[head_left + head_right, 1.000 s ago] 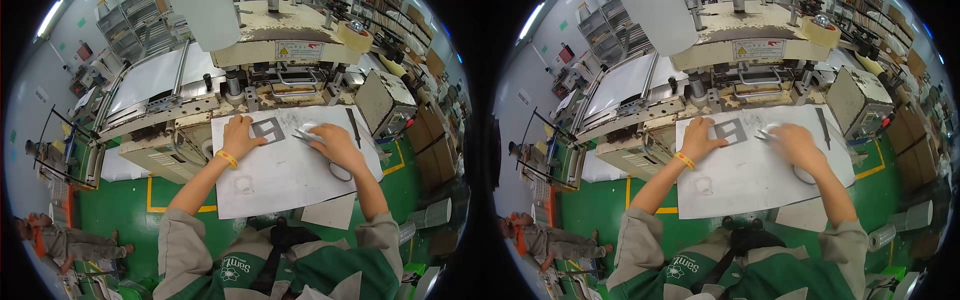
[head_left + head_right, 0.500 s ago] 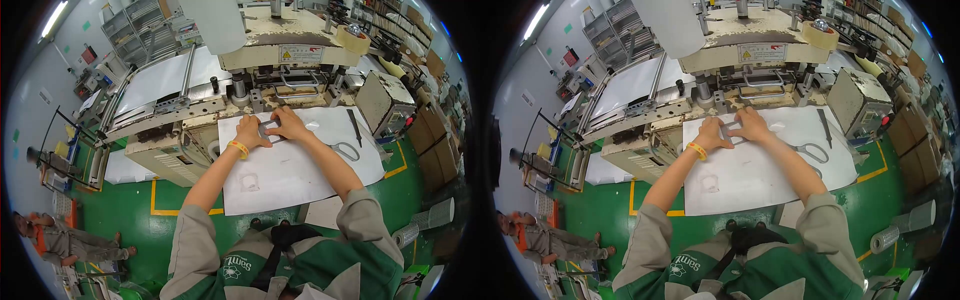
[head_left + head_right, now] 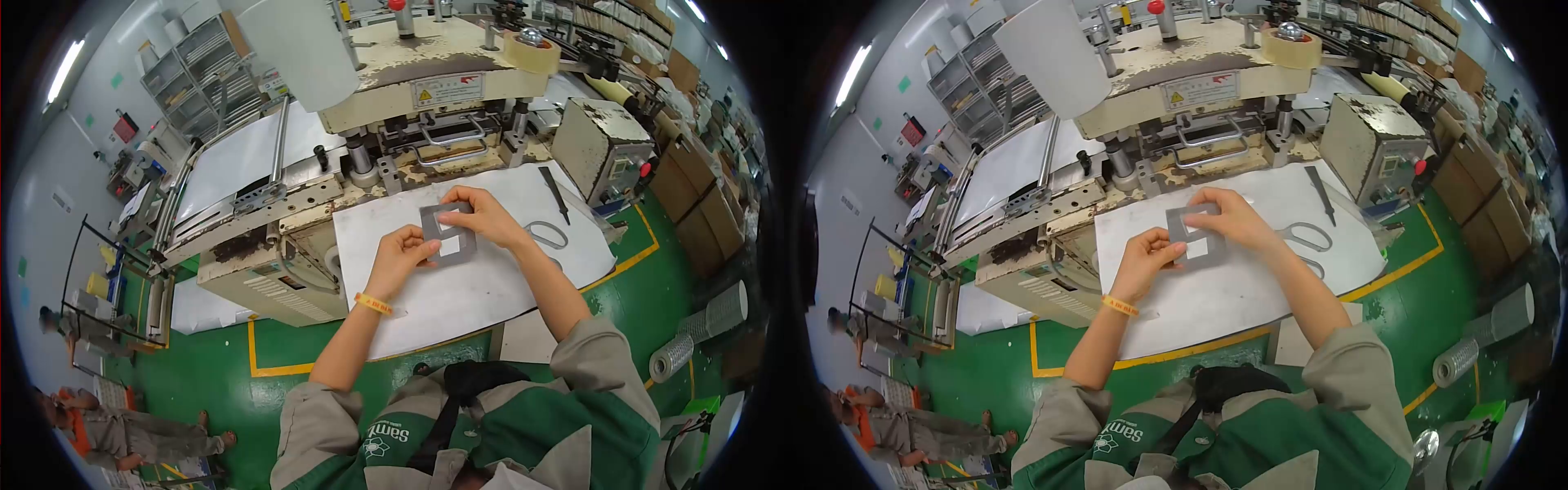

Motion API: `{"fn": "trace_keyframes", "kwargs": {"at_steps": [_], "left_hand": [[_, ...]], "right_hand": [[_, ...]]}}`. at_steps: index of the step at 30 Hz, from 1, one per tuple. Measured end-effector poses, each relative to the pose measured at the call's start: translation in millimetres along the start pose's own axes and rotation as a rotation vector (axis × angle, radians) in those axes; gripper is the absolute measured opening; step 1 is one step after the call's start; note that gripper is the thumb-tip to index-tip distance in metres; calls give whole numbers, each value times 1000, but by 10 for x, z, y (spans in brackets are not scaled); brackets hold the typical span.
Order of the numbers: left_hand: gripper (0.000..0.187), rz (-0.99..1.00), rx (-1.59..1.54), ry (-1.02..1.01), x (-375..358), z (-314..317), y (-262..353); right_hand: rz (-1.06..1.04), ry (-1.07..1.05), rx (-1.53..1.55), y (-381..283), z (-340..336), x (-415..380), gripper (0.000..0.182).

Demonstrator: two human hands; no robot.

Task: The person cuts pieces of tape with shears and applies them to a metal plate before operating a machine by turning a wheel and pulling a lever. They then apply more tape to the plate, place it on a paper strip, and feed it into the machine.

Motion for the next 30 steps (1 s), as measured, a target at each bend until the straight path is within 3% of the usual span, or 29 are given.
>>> {"fn": "trace_keyframes", "kwargs": {"at_steps": [3,5,8,11,13,17,19,24,28,30], "left_hand": [[26,-24,-126,-32,-167,180,25],[27,2,-153,-39,-221,295,32],[26,39,-146,-73,-269,458,4],[26,40,-188,-63,-271,567,19],[26,65,-203,-20,-260,602,48],[23,96,-255,62,-281,644,115],[22,88,-294,84,-303,662,134],[18,109,-435,99,-293,657,150],[22,-22,-511,127,-321,684,83],[23,-5,-536,109,-340,723,121]], "right_hand": [[4,109,-151,-150,-167,-222,30],[-89,150,-105,-85,-241,-304,34],[-248,186,-274,-336,-335,-488,42],[-249,228,-327,-427,-448,-573,46],[-581,524,-546,-671,-499,-755,45],[-637,575,-636,-721,-413,-1051,23],[-835,642,-825,-761,-356,-1152,21],[-950,492,-1003,-718,-148,-1240,34],[-1023,455,-980,-699,-203,-1246,26],[-931,421,-875,-681,-299,-1195,22]]}}
Point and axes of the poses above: each hand's wrist, its own x-axis towards the middle knuckle, its own z-axis out of the palm, y = z × x, the point moved 6 cm from there along x, towards the middle knuckle, and after that the axes turned 8 degrees about y, right-handed, at the moved point
